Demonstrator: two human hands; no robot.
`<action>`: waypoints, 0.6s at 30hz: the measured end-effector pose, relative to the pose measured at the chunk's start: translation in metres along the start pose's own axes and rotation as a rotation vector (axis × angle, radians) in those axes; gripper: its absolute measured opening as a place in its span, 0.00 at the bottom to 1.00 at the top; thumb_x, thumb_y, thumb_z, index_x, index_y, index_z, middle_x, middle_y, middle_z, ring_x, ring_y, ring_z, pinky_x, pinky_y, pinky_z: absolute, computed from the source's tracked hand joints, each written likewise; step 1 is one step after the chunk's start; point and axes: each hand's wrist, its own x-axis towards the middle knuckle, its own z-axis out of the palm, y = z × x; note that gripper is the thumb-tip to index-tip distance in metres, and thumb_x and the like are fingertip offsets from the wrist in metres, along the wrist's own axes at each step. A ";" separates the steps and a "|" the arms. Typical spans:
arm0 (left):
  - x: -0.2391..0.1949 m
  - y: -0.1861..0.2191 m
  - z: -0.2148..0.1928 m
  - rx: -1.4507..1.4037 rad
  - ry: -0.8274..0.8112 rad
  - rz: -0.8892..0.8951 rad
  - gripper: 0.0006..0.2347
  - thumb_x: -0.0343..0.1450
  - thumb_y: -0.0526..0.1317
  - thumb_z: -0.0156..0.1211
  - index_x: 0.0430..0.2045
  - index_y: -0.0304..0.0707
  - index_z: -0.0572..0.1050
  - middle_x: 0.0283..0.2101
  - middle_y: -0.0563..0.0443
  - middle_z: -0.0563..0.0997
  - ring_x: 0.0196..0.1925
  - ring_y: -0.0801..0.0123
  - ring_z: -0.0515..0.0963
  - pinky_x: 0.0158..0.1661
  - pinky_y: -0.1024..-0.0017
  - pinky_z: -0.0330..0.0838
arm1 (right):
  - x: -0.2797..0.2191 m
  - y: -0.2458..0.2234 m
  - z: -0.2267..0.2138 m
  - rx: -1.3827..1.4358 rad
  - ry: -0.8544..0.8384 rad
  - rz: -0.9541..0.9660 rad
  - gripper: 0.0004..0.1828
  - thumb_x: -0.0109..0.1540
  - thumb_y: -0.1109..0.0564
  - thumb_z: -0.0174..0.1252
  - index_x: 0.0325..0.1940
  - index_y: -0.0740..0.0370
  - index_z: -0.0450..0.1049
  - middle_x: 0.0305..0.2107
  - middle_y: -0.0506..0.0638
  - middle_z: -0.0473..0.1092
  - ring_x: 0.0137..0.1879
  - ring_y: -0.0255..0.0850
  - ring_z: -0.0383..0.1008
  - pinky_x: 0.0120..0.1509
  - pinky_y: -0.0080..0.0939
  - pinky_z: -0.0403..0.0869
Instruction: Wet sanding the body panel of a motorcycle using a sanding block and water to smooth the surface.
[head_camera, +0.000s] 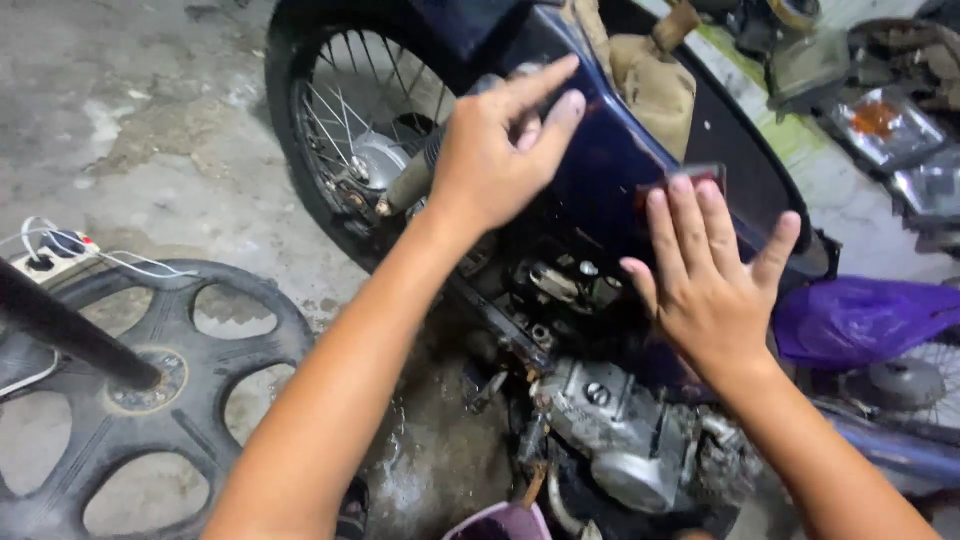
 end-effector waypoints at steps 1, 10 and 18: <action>0.000 0.003 -0.002 -0.005 -0.067 -0.024 0.15 0.73 0.47 0.58 0.52 0.47 0.80 0.15 0.67 0.69 0.18 0.84 0.66 0.27 0.80 0.67 | -0.001 0.000 0.005 -0.032 0.009 0.011 0.39 0.80 0.36 0.42 0.83 0.69 0.65 0.76 0.64 0.56 0.80 0.55 0.49 0.68 0.84 0.39; -0.003 -0.003 0.003 -0.033 -0.068 -0.035 0.15 0.74 0.46 0.59 0.53 0.48 0.80 0.16 0.65 0.68 0.21 0.83 0.66 0.33 0.80 0.70 | 0.013 -0.001 0.005 -0.105 0.071 -0.043 0.38 0.81 0.35 0.38 0.82 0.66 0.68 0.75 0.61 0.62 0.80 0.53 0.55 0.71 0.81 0.41; -0.004 0.001 0.006 0.068 -0.169 -0.049 0.16 0.73 0.47 0.58 0.56 0.52 0.78 0.15 0.66 0.71 0.18 0.81 0.68 0.28 0.78 0.69 | 0.052 -0.018 0.003 -0.042 0.126 -0.024 0.41 0.81 0.34 0.33 0.80 0.71 0.67 0.75 0.62 0.60 0.80 0.55 0.55 0.69 0.84 0.43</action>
